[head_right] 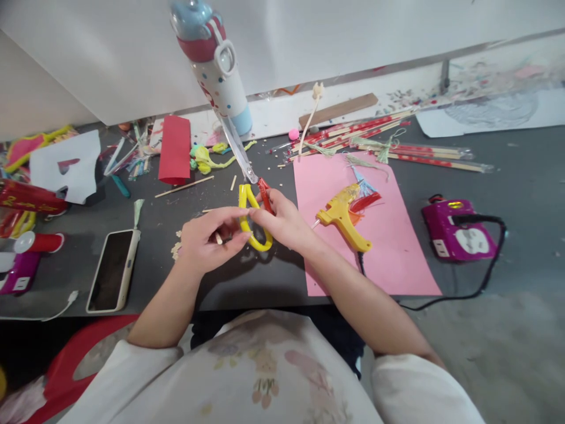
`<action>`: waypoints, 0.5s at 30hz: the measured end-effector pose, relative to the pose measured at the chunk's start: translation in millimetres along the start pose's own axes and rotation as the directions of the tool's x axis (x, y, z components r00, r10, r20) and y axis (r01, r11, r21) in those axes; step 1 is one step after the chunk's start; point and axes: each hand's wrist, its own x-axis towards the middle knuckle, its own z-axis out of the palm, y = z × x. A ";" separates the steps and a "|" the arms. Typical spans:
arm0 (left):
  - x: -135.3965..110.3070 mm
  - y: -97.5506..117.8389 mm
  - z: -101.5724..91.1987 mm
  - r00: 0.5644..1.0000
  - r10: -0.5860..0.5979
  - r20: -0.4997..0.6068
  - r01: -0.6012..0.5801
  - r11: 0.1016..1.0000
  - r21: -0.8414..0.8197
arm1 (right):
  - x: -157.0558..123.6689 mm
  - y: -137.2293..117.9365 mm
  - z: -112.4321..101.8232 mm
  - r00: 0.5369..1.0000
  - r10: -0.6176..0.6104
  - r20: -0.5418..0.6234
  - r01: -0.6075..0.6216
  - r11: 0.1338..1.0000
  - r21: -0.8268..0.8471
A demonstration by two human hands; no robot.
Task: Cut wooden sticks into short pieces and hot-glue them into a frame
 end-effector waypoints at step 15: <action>2.3 14.2 1.4 0.982 0.188 0.001 -0.182 0.948 0.262 | -0.9 6.3 6.8 0.996 -0.034 0.080 0.016 0.977 0.214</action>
